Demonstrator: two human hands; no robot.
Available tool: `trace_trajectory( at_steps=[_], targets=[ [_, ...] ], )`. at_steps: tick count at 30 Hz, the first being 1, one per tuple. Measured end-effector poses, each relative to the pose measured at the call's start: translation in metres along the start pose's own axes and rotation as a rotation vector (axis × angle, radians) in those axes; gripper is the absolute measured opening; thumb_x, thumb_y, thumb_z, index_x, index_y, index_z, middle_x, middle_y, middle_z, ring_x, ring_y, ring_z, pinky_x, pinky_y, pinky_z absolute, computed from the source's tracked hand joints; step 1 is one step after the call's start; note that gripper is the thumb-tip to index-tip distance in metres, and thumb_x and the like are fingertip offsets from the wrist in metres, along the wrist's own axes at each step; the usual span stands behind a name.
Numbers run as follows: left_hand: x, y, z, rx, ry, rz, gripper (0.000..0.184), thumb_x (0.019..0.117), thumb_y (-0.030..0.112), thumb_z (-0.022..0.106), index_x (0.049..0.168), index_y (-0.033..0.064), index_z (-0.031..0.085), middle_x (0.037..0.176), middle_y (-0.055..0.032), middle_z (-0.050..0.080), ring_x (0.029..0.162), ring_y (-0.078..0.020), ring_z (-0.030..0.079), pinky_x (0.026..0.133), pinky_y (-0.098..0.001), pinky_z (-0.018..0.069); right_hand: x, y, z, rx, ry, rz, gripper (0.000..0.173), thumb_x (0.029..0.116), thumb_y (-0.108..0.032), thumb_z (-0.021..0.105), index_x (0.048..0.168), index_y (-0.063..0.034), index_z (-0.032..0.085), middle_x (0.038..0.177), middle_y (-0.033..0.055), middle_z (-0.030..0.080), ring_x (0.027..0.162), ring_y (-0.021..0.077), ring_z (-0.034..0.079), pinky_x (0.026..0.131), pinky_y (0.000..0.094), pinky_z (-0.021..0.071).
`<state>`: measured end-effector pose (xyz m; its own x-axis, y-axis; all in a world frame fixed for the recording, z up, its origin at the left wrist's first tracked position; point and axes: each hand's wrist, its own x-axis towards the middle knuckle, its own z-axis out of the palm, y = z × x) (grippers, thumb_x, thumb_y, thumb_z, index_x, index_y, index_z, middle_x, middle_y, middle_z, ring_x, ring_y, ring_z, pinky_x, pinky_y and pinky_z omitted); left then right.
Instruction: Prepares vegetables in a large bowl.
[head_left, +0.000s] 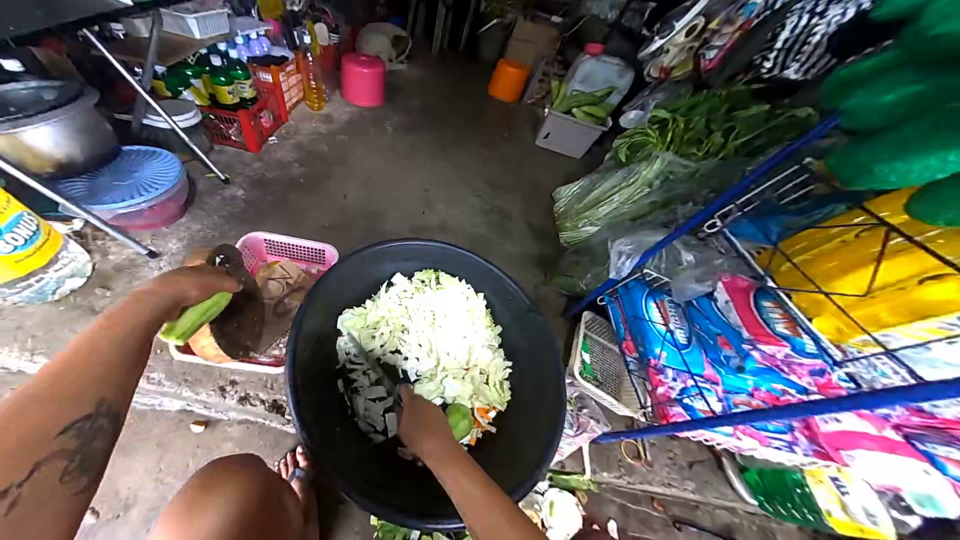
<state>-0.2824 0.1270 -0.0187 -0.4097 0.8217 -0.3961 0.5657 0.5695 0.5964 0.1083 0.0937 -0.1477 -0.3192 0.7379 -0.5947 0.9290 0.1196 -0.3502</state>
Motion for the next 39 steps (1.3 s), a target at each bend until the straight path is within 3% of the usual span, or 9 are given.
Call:
trace_trajectory(
  at_steps=[7, 11, 18, 22, 25, 28, 31, 35, 39],
  targets=[
    [-0.021, 0.022, -0.037, 0.202, 0.215, 0.005, 0.053, 0.0972, 0.03, 0.072, 0.145, 0.0106, 0.058, 0.139, -0.0294, 0.058, 0.131, -0.052, 0.051, 0.104, -0.0761, 0.0374, 0.029, 0.037, -0.029, 0.173, 0.115, 0.195, 0.049, 0.1079, -0.03, 0.046, 0.155, -0.0159, 0.04, 0.13, 0.021, 0.066, 0.119, 0.04, 0.066, 0.096, 0.0604, 0.0539],
    [-0.057, 0.048, -0.049, 0.305, 0.323, 0.037, 0.058, 0.0917, 0.035, 0.079, 0.145, 0.0206, 0.061, 0.147, -0.0368, 0.046, 0.133, -0.061, 0.043, 0.099, -0.0814, 0.0355, 0.021, 0.057, -0.036, 0.163, 0.158, 0.242, 0.051, 0.1065, -0.03, 0.05, 0.155, -0.0174, 0.04, 0.132, 0.0198, 0.067, 0.121, 0.0386, 0.066, 0.098, 0.0597, 0.0535],
    [-0.109, 0.079, -0.055, 0.168, 0.353, 0.179, 0.056, 0.0905, 0.033, 0.08, 0.143, 0.0247, 0.062, 0.145, -0.0326, 0.049, 0.13, -0.056, 0.047, 0.096, -0.0796, 0.0379, -0.003, 0.085, -0.045, 0.234, 0.225, 0.245, 0.049, 0.1074, -0.036, 0.049, 0.151, -0.0156, 0.046, 0.13, 0.0198, 0.067, 0.121, 0.0381, 0.066, 0.1, 0.06, 0.0518],
    [-0.131, 0.086, -0.026, 0.224, 0.384, 0.223, 0.06, 0.0906, 0.041, 0.079, 0.146, 0.0316, 0.059, 0.153, -0.0335, 0.038, 0.127, -0.0578, 0.048, 0.092, -0.0805, 0.0406, 0.002, 0.114, -0.044, 0.126, 0.287, 0.31, 0.046, 0.1062, -0.042, 0.047, 0.144, -0.0172, 0.056, 0.133, 0.0165, 0.067, 0.125, 0.0378, 0.063, 0.101, 0.0622, 0.0504],
    [-0.136, 0.086, 0.009, 0.248, 0.402, 0.264, 0.061, 0.0888, 0.037, 0.08, 0.145, 0.0333, 0.06, 0.153, -0.0324, 0.036, 0.11, -0.0556, 0.058, 0.081, -0.0769, 0.0476, 0.01, 0.092, -0.043, -0.008, 0.424, 0.28, 0.051, 0.0998, -0.034, 0.06, 0.146, -0.0126, 0.057, 0.149, 0.0209, 0.053, 0.138, 0.0449, 0.048, 0.109, 0.0675, 0.0394],
    [-0.129, 0.081, 0.037, 0.287, 0.347, 0.27, 0.064, 0.0859, 0.038, 0.082, 0.146, 0.0364, 0.059, 0.153, -0.0309, 0.037, 0.1, -0.0494, 0.063, 0.077, -0.0693, 0.0534, 0.041, 0.041, -0.044, -0.109, 0.536, 0.034, 0.039, 0.1024, -0.028, 0.058, 0.137, -0.0106, 0.066, 0.143, 0.0177, 0.061, 0.138, 0.0408, 0.051, 0.111, 0.0631, 0.0408],
    [-0.125, 0.074, 0.057, 0.35, 0.252, 0.269, 0.065, 0.0881, 0.04, 0.077, 0.149, 0.0364, 0.056, 0.155, -0.0304, 0.035, 0.102, -0.0465, 0.065, 0.081, -0.0647, 0.0552, 0.097, -0.003, -0.038, -0.262, 0.441, -0.179, 0.035, 0.1039, -0.015, 0.051, 0.133, -0.0072, 0.068, 0.144, 0.0153, 0.061, 0.141, 0.0369, 0.049, 0.116, 0.0584, 0.0374],
    [-0.134, 0.064, 0.067, 0.32, 0.253, 0.358, 0.059, 0.0904, 0.034, 0.074, 0.147, 0.0345, 0.059, 0.156, -0.029, 0.037, 0.105, -0.0424, 0.067, 0.086, -0.0594, 0.0564, 0.164, -0.029, -0.031, -0.423, 0.319, -0.148, 0.041, 0.1006, -0.002, 0.049, 0.141, -0.0008, 0.059, 0.156, 0.0186, 0.048, 0.145, 0.0391, 0.042, 0.118, 0.0583, 0.0335],
    [-0.135, 0.049, 0.073, 0.266, 0.336, 0.485, 0.056, 0.0871, 0.031, 0.075, 0.142, 0.0311, 0.064, 0.149, -0.0324, 0.044, 0.096, -0.0395, 0.07, 0.079, -0.0555, 0.0584, 0.179, -0.025, -0.04, -0.426, 0.362, -0.173, 0.035, 0.0989, -0.006, 0.055, 0.132, -0.0044, 0.068, 0.145, 0.0161, 0.059, 0.139, 0.0381, 0.049, 0.114, 0.0594, 0.0365]
  ],
)
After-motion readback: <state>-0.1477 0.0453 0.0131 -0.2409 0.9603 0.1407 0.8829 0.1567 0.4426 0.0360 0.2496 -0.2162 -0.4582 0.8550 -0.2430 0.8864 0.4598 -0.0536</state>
